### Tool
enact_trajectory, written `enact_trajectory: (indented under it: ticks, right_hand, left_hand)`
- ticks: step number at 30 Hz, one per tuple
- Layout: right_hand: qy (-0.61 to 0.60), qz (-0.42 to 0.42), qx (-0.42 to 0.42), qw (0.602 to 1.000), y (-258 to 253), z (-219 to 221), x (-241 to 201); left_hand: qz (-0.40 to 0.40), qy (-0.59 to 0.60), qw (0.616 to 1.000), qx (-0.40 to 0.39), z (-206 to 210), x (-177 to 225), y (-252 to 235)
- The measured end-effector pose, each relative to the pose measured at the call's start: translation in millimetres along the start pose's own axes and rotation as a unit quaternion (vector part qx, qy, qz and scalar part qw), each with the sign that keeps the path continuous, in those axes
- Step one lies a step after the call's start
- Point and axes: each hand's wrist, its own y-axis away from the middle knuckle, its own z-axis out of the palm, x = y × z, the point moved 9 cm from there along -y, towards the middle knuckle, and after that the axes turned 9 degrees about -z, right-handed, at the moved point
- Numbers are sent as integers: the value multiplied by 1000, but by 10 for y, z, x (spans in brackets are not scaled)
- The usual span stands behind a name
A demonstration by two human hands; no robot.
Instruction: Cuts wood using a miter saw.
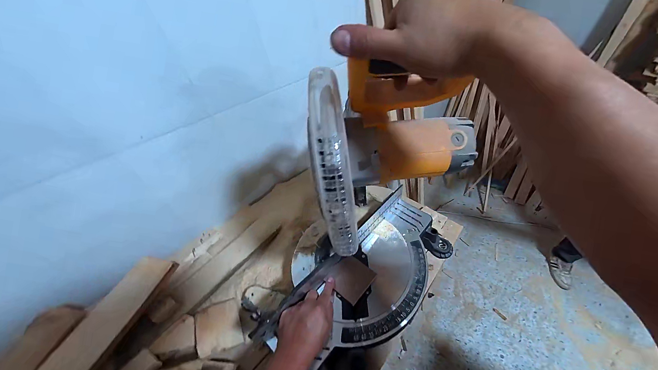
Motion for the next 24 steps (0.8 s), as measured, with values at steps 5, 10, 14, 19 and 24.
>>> enact_trajectory:
  ticks: [5, 10, 14, 19, 24]
  right_hand:
    - [-87, -53, 24, 994, 126, 183, -156]
    - [34, -91, 74, 993, 524, 280, -291]
    - [73, -117, 100, 985, 681, 364, -200]
    - [75, -129, 102, 983, 893, 498, -32]
    - [86, -103, 90, 987, 1359, 757, 46]
  left_hand:
    - [-11, 38, 998, -48, 109, -81, 8]
    - [12, 68, 998, 9, 136, -108, -8]
    - [20, 82, 996, 0, 125, -119, -29]
    - [30, 123, 992, -27, 116, -138, -24]
    - [41, 153, 987, -17, 114, -143, -21]
